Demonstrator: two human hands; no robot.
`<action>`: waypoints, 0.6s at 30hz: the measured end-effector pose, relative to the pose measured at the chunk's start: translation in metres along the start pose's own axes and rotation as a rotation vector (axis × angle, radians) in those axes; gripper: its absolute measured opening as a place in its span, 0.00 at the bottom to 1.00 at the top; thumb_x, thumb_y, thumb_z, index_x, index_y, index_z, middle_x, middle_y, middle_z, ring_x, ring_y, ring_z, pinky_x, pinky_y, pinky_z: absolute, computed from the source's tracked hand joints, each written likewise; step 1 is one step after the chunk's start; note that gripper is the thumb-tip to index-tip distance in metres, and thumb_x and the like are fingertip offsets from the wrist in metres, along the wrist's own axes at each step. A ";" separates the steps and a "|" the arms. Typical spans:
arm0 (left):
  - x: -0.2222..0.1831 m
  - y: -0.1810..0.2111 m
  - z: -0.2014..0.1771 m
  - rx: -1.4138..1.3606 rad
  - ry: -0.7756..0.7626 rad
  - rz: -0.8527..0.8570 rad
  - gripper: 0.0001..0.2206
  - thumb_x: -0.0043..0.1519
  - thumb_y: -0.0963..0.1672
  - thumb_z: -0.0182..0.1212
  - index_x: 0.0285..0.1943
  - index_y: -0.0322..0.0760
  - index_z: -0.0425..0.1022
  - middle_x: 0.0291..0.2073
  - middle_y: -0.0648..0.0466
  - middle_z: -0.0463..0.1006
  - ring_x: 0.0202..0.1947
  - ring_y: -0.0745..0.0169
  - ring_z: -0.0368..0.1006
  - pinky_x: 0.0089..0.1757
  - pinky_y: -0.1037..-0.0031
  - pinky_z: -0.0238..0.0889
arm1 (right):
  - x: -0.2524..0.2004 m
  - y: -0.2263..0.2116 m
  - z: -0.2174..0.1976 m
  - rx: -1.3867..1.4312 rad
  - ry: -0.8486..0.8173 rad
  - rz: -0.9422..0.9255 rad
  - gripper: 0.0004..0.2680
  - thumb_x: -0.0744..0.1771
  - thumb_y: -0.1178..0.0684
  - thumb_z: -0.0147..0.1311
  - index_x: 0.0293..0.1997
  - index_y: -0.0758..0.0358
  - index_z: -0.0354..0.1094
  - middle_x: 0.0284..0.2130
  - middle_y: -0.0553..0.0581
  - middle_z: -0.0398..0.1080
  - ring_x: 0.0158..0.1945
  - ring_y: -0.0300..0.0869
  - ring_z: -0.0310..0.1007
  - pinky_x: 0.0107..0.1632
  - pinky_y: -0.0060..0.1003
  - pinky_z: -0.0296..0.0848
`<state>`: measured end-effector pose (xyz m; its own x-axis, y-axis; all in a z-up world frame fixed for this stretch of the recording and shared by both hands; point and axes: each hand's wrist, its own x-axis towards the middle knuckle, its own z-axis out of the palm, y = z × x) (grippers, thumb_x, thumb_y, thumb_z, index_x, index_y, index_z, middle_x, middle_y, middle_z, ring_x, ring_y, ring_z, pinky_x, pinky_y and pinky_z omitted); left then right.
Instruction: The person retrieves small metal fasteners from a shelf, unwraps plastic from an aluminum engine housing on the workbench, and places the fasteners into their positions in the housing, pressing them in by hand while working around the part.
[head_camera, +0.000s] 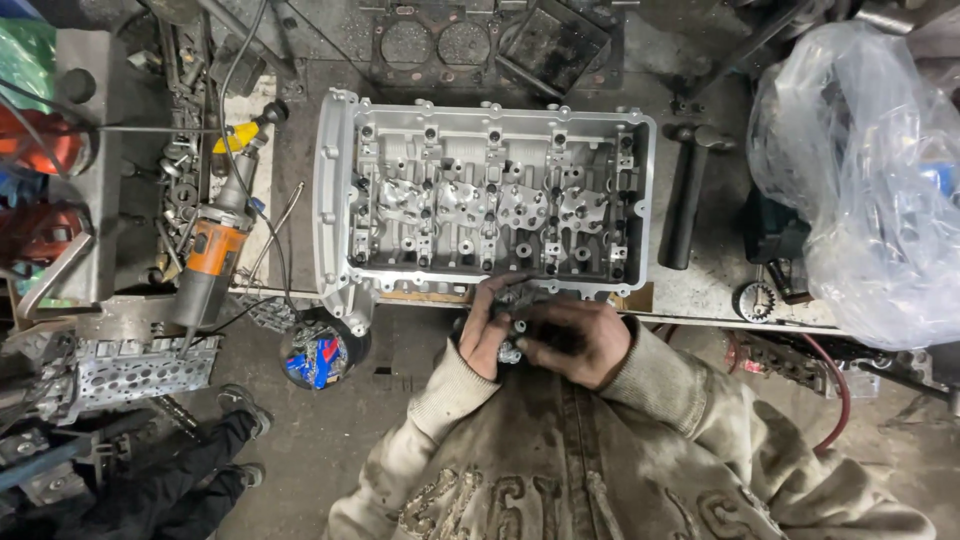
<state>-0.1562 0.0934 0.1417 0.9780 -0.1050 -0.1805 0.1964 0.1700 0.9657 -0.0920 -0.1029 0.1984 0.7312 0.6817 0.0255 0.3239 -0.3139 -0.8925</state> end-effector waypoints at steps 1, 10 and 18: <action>0.001 0.004 0.005 -0.003 -0.003 -0.003 0.25 0.63 0.39 0.43 0.72 0.30 0.59 0.62 0.43 0.69 0.59 0.57 0.68 0.58 0.70 0.63 | -0.004 0.000 -0.003 -0.001 0.000 0.005 0.13 0.64 0.52 0.65 0.52 0.64 0.75 0.41 0.63 0.79 0.41 0.50 0.83 0.44 0.39 0.81; 0.020 -0.009 0.022 -0.005 0.122 0.041 0.25 0.59 0.35 0.49 0.69 0.30 0.60 0.55 0.46 0.74 0.52 0.59 0.73 0.52 0.71 0.70 | 0.030 0.092 -0.052 0.075 0.381 0.295 0.09 0.68 0.56 0.61 0.50 0.67 0.76 0.38 0.58 0.81 0.38 0.40 0.82 0.41 0.34 0.79; 0.032 -0.012 0.028 -0.106 0.266 0.041 0.28 0.57 0.33 0.48 0.70 0.32 0.59 0.50 0.47 0.76 0.46 0.61 0.76 0.48 0.73 0.71 | 0.070 0.190 -0.043 -0.743 0.186 0.138 0.09 0.67 0.51 0.55 0.48 0.61 0.75 0.46 0.61 0.77 0.53 0.56 0.70 0.56 0.56 0.68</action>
<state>-0.1291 0.0610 0.1294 0.9668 0.1621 -0.1976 0.1487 0.2717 0.9508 0.0466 -0.1429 0.0503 0.8614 0.5030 0.0697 0.4921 -0.7930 -0.3590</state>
